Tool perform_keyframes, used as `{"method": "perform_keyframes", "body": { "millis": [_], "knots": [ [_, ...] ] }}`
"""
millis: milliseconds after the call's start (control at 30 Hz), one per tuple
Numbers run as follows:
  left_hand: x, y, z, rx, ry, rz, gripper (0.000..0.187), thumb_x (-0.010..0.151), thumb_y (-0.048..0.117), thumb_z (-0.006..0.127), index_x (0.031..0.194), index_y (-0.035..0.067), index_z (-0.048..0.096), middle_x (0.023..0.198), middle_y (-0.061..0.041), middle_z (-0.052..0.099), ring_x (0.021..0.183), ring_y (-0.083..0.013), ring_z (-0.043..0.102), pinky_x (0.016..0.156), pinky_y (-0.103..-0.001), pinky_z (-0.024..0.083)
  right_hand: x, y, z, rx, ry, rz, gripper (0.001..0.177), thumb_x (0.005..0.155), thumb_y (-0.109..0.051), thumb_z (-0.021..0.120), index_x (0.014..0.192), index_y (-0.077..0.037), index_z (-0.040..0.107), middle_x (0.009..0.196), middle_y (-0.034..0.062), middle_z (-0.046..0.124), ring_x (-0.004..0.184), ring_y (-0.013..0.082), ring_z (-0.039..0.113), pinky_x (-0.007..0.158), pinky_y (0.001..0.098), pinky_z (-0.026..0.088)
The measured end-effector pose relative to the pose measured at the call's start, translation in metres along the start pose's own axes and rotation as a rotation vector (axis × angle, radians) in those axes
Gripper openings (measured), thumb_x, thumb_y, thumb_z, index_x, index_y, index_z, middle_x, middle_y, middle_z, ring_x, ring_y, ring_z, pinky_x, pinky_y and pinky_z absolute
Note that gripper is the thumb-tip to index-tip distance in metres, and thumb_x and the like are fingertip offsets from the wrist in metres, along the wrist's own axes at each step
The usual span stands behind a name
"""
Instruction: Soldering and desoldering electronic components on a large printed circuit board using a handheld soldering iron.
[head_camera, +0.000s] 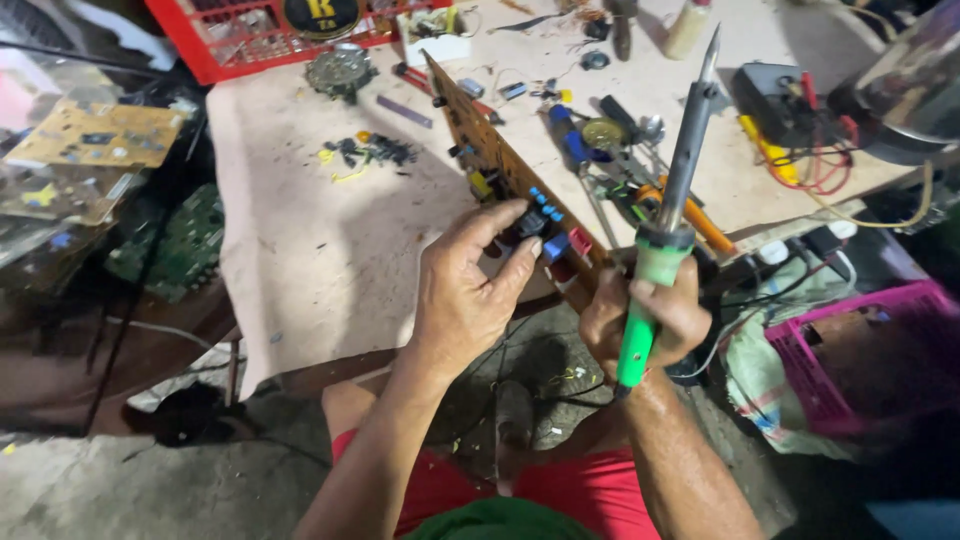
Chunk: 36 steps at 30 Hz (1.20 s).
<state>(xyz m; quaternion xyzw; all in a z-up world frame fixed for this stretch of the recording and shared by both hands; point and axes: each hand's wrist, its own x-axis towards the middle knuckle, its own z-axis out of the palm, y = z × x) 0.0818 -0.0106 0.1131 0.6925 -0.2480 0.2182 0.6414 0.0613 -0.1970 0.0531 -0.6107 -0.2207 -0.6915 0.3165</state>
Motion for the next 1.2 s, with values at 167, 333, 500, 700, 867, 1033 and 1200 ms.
{"method": "perform_keyframes", "body": {
  "millis": [167,333,500,700,867,1033,1200],
  "knots": [
    [-0.013,-0.003,-0.023,0.142,-0.03,0.006,0.028,0.084,0.004,0.079,0.111,0.0,0.073,0.101,-0.025,0.073,0.097,-0.0442,0.072,0.078,-0.048,0.06,-0.001,-0.025,0.006,0.11,-0.129,0.011,0.025,0.085,0.012,0.074,0.086,-0.003,0.054,0.077,0.0273,0.063,0.056,0.0353,0.06,0.053,0.0384,0.048],
    [-0.019,-0.008,-0.046,0.214,-0.117,0.015,0.026,0.082,0.001,0.076,0.108,-0.002,0.072,0.098,-0.025,0.071,0.096,-0.0468,0.071,0.077,-0.049,0.059,-0.002,-0.037,0.012,0.23,-0.217,-0.068,0.024,0.084,0.007,0.077,0.093,-0.008,0.061,0.079,0.0239,0.062,0.057,0.0331,0.056,0.052,0.0399,0.048],
    [-0.026,-0.008,-0.065,0.324,-0.241,0.095,0.026,0.084,-0.005,0.071,0.11,-0.004,0.068,0.1,-0.026,0.067,0.097,-0.0511,0.066,0.08,-0.055,0.055,-0.005,-0.044,0.016,0.329,-0.291,-0.158,0.026,0.083,0.002,0.08,0.1,-0.013,0.067,0.081,0.0205,0.06,0.059,0.031,0.052,0.052,0.0415,0.048],
    [-0.038,-0.029,-0.068,0.14,-0.218,0.021,0.023,0.088,-0.001,0.074,0.111,0.002,0.072,0.098,-0.016,0.069,0.098,-0.039,0.07,0.083,-0.047,0.056,-0.014,-0.052,0.024,0.4,-0.32,-0.273,0.027,0.084,-0.007,0.083,0.106,-0.019,0.071,0.079,0.0166,0.059,0.058,0.0285,0.05,0.052,0.0441,0.052],
    [-0.041,-0.03,-0.073,0.119,-0.185,0.085,0.017,0.087,0.004,0.081,0.099,0.003,0.069,0.093,-0.014,0.064,0.09,-0.0359,0.068,0.078,-0.042,0.055,-0.01,-0.063,0.036,0.47,-0.351,-0.328,0.023,0.085,-0.009,0.08,0.103,-0.019,0.07,0.077,0.0174,0.061,0.058,0.0273,0.053,0.053,0.0441,0.055],
    [-0.058,-0.07,-0.087,0.222,-0.206,0.18,0.021,0.083,0.001,0.081,0.085,-0.002,0.06,0.085,-0.022,0.062,0.084,-0.0504,0.064,0.078,-0.053,0.055,0.001,-0.074,0.046,0.536,-0.381,-0.35,0.019,0.086,-0.01,0.077,0.101,-0.019,0.07,0.076,0.0182,0.062,0.057,0.0262,0.056,0.055,0.0441,0.058],
    [-0.062,-0.086,-0.083,0.089,-0.187,0.087,0.024,0.08,0.007,0.084,0.098,0.001,0.069,0.092,-0.017,0.068,0.087,-0.0432,0.069,0.082,-0.047,0.056,0.009,-0.076,0.055,0.522,-0.412,-0.439,0.017,0.091,-0.011,0.075,0.103,-0.021,0.069,0.078,0.0142,0.062,0.061,0.0225,0.056,0.06,0.0399,0.06]
  ]
}}
